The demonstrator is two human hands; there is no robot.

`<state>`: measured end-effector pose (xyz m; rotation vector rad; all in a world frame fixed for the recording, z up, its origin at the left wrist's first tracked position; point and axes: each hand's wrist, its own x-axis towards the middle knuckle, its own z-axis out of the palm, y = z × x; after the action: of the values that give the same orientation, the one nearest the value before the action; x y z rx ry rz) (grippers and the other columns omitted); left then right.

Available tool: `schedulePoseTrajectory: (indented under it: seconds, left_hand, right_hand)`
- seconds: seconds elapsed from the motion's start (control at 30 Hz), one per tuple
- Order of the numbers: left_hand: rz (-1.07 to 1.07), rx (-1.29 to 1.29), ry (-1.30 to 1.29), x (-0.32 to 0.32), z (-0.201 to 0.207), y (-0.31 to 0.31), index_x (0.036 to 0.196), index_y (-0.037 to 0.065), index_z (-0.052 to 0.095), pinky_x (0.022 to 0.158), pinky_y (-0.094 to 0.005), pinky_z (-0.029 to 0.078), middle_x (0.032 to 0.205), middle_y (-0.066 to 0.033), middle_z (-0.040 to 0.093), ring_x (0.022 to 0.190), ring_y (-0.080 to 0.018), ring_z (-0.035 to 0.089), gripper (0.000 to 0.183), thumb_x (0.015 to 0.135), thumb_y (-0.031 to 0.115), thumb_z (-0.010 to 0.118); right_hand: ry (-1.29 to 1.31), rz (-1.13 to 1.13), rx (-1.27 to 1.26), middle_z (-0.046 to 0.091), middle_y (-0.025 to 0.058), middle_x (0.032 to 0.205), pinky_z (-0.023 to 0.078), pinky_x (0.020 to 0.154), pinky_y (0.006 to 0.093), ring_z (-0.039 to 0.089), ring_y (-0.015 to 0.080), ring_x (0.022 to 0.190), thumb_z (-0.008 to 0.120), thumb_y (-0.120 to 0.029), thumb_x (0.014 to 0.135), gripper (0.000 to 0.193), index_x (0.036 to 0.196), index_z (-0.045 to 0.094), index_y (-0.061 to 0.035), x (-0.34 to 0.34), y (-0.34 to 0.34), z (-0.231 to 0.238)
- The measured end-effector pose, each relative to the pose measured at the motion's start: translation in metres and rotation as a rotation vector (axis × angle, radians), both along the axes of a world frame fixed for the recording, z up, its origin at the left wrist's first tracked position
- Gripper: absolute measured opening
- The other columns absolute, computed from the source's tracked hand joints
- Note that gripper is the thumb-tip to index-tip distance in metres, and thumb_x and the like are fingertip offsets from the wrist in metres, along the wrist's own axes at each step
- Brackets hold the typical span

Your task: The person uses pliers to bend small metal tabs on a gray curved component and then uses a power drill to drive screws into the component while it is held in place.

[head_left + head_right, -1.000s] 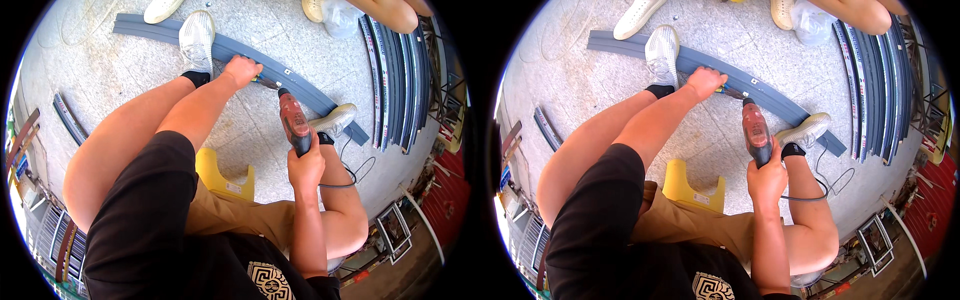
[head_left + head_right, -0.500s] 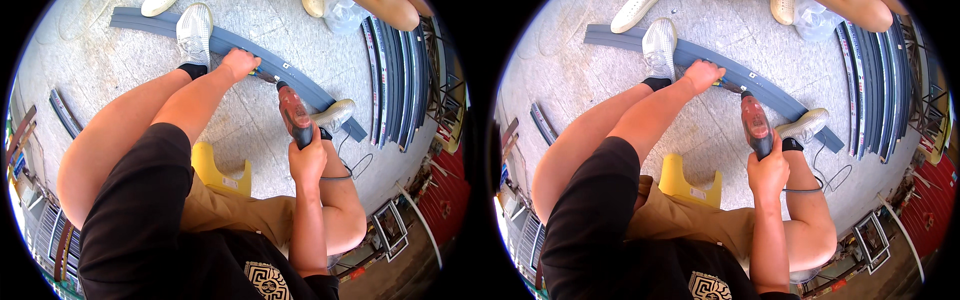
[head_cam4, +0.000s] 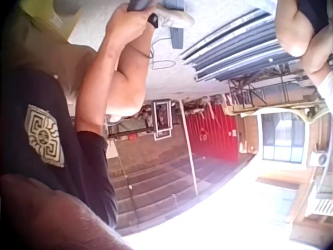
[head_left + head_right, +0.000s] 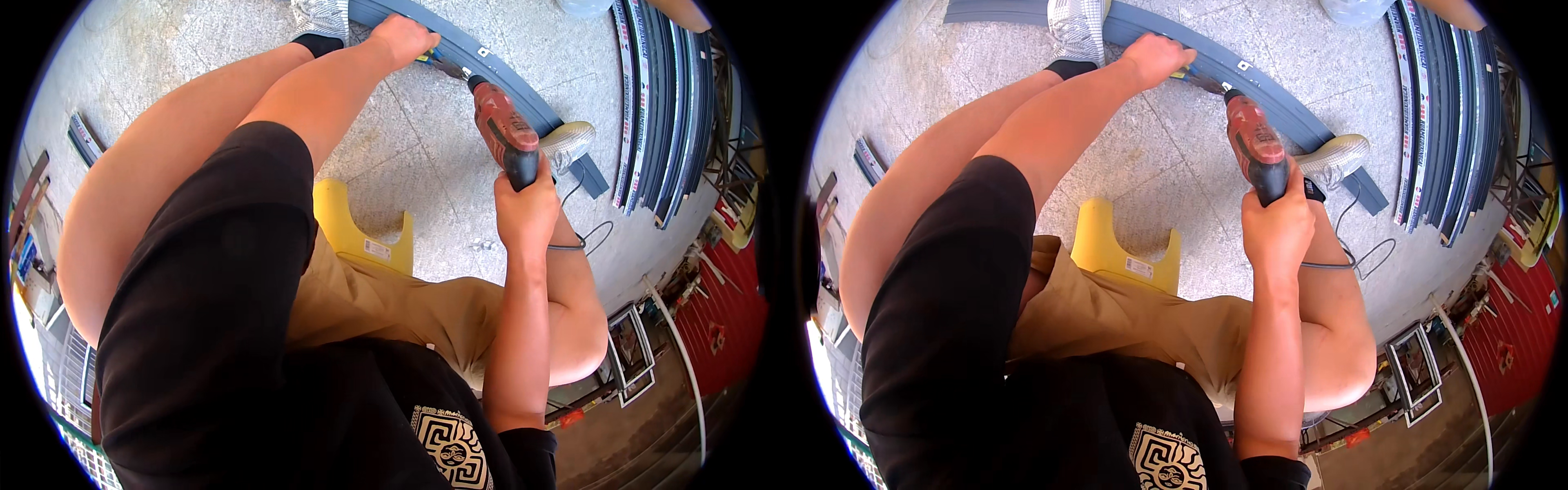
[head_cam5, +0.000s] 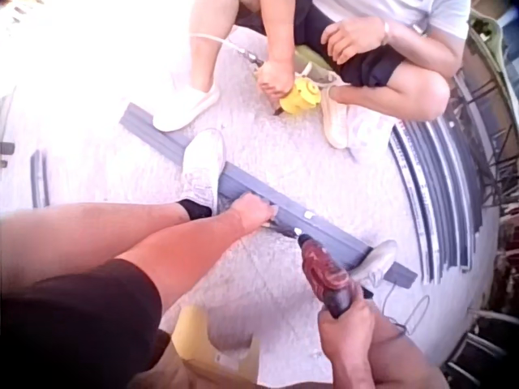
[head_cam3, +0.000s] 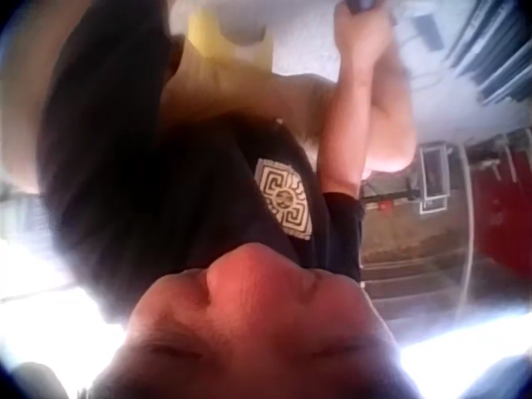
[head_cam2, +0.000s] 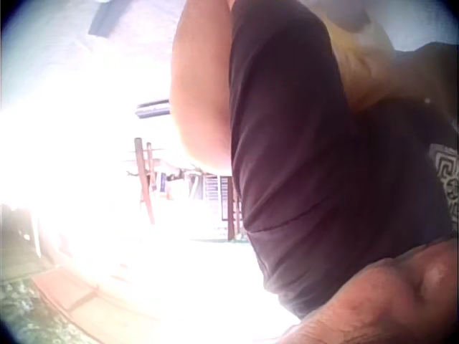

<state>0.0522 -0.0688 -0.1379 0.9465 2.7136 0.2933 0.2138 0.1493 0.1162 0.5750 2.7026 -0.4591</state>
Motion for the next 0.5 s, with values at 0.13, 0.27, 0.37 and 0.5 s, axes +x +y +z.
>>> schedulePoseTrajectory:
  seconds: [0.13, 0.27, 0.37, 0.5]
  left_hand:
    - [0.007, -0.001, 0.029, -0.0004, -0.0032, 0.0022, 0.119, 0.014, 0.068, 0.084, -0.0477, 0.063, 0.102, -0.0138, 0.079, 0.098, -0.033, 0.08, 0.024, 0.096, 0.009, 0.064]
    - [0.013, -0.005, -0.004, 0.0011, -0.0001, 0.0028, 0.118, 0.014, 0.068, 0.084, -0.048, 0.063, 0.102, -0.0137, 0.079, 0.097, -0.0332, 0.08, 0.023, 0.096, 0.01, 0.063]
    - [0.0, -0.025, -0.023, 0.001, 0.001, 0.0043, 0.119, 0.014, 0.068, 0.084, -0.0487, 0.062, 0.104, -0.0133, 0.079, 0.098, -0.0329, 0.08, 0.023, 0.098, 0.011, 0.062]
    - [-0.012, -0.036, -0.034, 0.0011, -0.0013, 0.0009, 0.121, 0.014, 0.066, 0.084, -0.0498, 0.061, 0.104, -0.0127, 0.079, 0.098, -0.0325, 0.08, 0.023, 0.098, 0.01, 0.061]
  right_hand:
    - [0.011, 0.009, 0.01, 0.079, 0.0266, 0.109, 0.059, 0.095, 0.0527, 0.076, 0.0466, 0.105, 0.075, -0.016, 0.086, 0.062, 0.146, 0.064, -0.0084, 0.0024, 0.0002, -0.0032]
    - [-0.018, 0.008, 0.016, 0.079, 0.0271, 0.109, 0.059, 0.095, 0.0531, 0.077, 0.0467, 0.104, 0.075, -0.016, 0.086, 0.064, 0.148, 0.063, -0.0094, 0.0018, 0.0034, -0.0049]
    - [-0.014, 0.008, 0.031, 0.079, 0.0271, 0.107, 0.059, 0.094, 0.0533, 0.077, 0.0468, 0.104, 0.076, -0.016, 0.086, 0.064, 0.148, 0.063, -0.0097, -0.0019, 0.0038, -0.0019]
    - [0.002, 0.014, 0.012, 0.08, 0.0265, 0.106, 0.059, 0.094, 0.0529, 0.077, 0.0464, 0.102, 0.076, -0.016, 0.085, 0.064, 0.148, 0.063, -0.0103, -0.0031, 0.0035, -0.0019]
